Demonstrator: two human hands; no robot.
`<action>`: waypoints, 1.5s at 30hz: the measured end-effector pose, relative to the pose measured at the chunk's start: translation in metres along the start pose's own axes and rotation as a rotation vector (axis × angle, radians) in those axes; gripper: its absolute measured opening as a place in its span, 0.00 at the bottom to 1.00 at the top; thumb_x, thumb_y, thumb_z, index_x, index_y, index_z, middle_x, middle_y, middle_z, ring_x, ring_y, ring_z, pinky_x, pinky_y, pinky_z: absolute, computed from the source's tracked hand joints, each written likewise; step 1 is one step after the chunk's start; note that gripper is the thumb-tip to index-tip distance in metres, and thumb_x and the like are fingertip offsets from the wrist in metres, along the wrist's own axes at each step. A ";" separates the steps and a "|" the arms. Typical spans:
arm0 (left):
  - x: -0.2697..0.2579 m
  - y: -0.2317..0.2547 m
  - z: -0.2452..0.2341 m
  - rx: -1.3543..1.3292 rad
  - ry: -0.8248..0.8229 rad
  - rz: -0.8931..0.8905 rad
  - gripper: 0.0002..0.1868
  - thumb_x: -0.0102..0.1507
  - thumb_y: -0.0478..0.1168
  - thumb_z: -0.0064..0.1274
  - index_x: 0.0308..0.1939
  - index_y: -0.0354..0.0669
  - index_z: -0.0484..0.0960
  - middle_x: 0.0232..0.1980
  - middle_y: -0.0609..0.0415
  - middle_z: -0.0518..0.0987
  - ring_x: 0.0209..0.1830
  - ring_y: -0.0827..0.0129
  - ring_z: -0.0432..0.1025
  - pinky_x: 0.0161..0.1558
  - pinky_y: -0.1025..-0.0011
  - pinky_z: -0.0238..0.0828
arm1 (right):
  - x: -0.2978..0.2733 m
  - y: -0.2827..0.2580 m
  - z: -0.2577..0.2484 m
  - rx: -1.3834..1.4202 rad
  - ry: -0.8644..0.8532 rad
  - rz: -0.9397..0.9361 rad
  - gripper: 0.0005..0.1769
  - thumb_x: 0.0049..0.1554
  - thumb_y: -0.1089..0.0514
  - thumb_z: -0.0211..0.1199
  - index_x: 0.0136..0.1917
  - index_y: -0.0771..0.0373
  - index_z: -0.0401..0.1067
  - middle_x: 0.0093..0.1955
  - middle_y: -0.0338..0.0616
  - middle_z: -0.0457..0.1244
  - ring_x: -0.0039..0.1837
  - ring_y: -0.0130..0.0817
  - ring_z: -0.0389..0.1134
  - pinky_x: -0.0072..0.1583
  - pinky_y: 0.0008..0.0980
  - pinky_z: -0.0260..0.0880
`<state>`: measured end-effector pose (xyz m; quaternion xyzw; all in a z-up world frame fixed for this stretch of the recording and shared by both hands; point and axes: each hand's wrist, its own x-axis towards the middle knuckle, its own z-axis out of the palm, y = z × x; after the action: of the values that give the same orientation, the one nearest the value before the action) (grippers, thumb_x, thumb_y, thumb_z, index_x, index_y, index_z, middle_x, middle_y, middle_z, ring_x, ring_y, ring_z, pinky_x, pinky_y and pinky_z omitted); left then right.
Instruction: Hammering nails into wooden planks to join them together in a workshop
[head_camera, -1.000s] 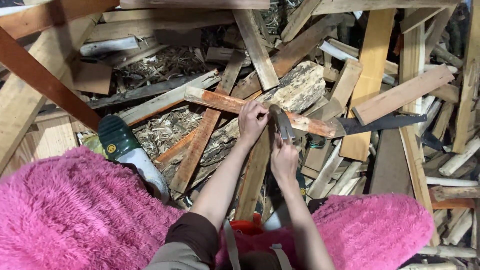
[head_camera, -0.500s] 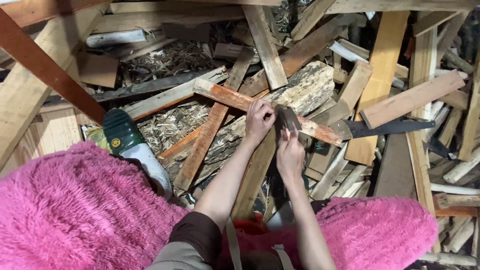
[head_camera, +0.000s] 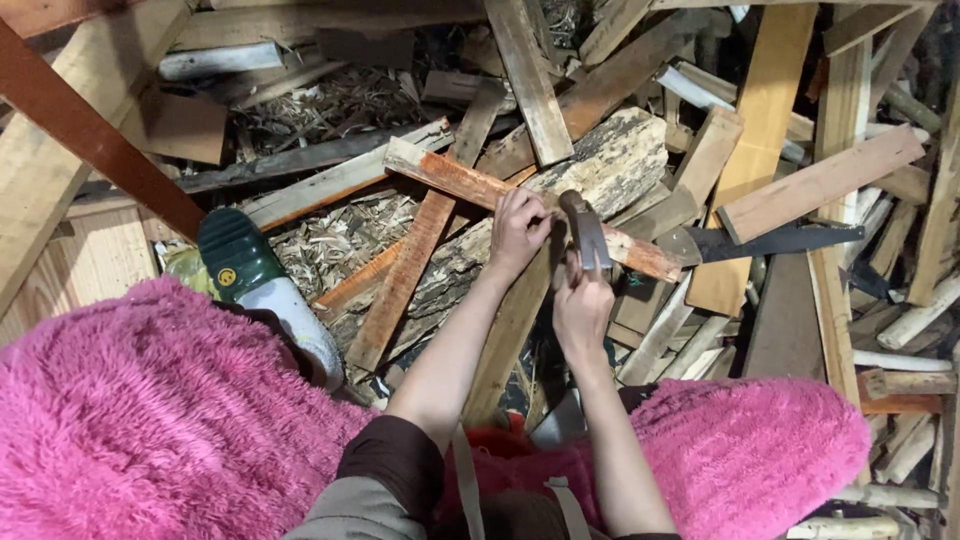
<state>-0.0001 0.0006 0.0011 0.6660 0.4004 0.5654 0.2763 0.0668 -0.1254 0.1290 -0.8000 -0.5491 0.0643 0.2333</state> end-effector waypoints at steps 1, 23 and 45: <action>-0.002 -0.001 0.001 -0.002 0.002 0.003 0.12 0.53 0.34 0.64 0.27 0.48 0.73 0.37 0.56 0.75 0.42 0.56 0.72 0.44 0.62 0.65 | 0.001 0.003 0.003 -0.001 0.004 -0.002 0.13 0.63 0.55 0.57 0.44 0.67 0.74 0.33 0.70 0.66 0.41 0.72 0.70 0.41 0.62 0.69; -0.007 -0.020 0.009 -0.042 -0.042 -0.101 0.09 0.56 0.37 0.67 0.29 0.48 0.79 0.35 0.56 0.76 0.41 0.58 0.73 0.47 0.63 0.66 | 0.005 0.008 -0.009 0.143 0.090 0.076 0.24 0.70 0.46 0.49 0.51 0.69 0.73 0.34 0.67 0.66 0.42 0.65 0.71 0.41 0.56 0.67; 0.057 0.033 -0.079 -0.228 -0.704 -0.218 0.27 0.44 0.38 0.78 0.46 0.48 0.86 0.46 0.40 0.72 0.52 0.42 0.73 0.59 0.51 0.69 | 0.016 0.104 0.043 0.250 -0.162 0.354 0.24 0.70 0.45 0.46 0.75 0.57 0.60 0.56 0.69 0.68 0.62 0.65 0.68 0.60 0.63 0.68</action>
<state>-0.0672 0.0246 0.0751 0.7379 0.2839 0.3102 0.5278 0.1461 -0.1282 0.0472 -0.8410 -0.4047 0.2359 0.2708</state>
